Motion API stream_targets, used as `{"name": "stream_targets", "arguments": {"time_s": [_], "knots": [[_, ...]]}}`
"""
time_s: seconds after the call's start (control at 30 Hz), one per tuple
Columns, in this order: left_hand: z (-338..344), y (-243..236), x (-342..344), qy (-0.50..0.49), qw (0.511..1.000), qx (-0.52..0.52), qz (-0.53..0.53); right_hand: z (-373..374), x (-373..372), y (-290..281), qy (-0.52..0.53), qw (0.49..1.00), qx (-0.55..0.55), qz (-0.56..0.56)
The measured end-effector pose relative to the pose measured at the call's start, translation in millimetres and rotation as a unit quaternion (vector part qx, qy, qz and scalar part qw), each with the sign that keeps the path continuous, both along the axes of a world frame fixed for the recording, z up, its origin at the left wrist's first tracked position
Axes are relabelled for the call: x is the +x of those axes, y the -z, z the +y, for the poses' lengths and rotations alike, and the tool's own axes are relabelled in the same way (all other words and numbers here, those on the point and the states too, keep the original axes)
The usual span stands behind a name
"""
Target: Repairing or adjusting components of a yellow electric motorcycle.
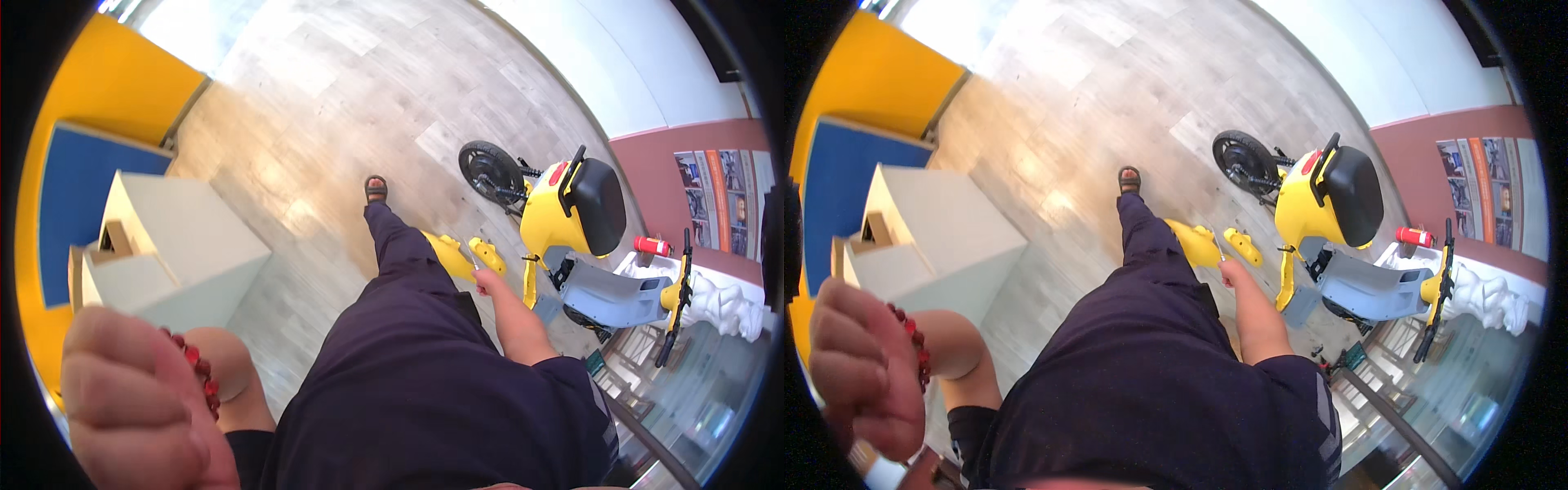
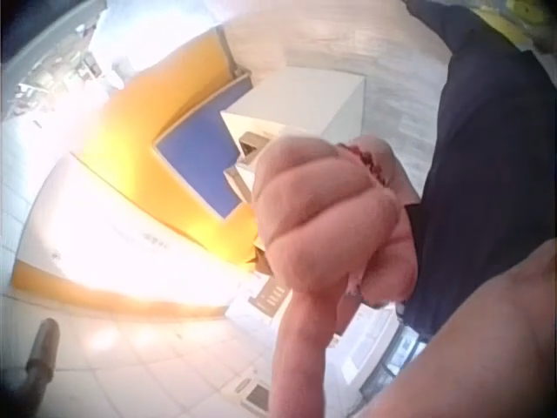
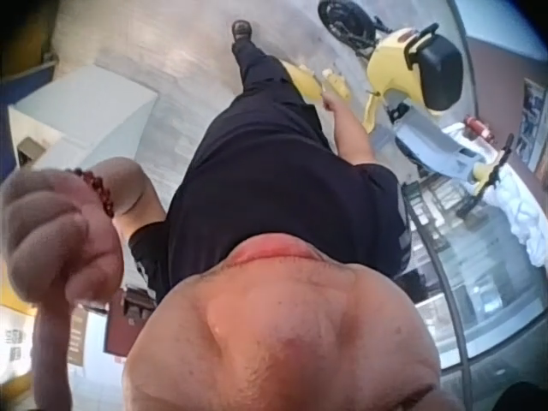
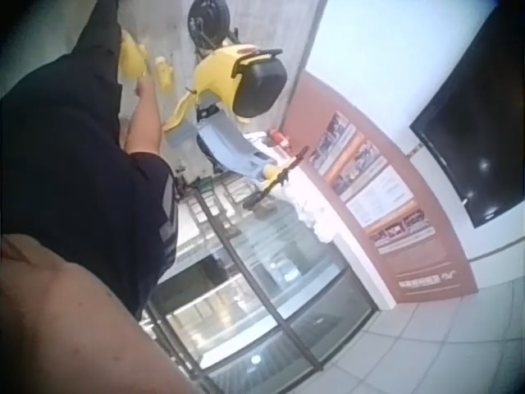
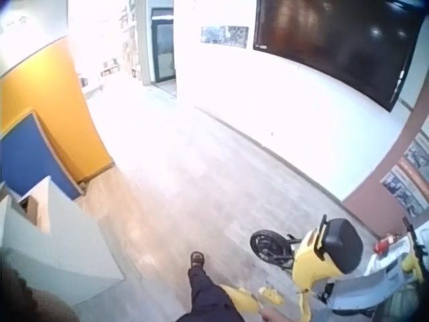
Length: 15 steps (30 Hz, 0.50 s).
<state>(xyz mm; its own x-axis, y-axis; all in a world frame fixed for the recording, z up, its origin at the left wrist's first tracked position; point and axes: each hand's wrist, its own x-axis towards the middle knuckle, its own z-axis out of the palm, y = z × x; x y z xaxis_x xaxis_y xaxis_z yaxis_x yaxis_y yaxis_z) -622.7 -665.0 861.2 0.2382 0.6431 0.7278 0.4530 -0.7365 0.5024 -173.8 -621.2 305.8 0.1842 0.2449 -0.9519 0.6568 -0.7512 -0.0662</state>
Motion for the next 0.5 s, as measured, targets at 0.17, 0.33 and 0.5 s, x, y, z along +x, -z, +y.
{"name": "stream_targets", "arguments": {"time_s": [0.17,0.33,0.5], "knots": [[112.8,-7.2,-41.0,0.195,0.978,-0.049,-0.05,65.9,-70.7,7.7,0.039,0.999,0.001,0.01],[234.6,-20.3,-72.5,0.313,0.946,-0.06,-0.063,142.7,-124.8,-12.3,0.089,0.996,0.013,0.024],[334.7,-20.0,-97.5,0.397,0.911,-0.083,-0.076,211.9,-150.2,-34.1,0.094,0.994,0.051,0.014]]}}
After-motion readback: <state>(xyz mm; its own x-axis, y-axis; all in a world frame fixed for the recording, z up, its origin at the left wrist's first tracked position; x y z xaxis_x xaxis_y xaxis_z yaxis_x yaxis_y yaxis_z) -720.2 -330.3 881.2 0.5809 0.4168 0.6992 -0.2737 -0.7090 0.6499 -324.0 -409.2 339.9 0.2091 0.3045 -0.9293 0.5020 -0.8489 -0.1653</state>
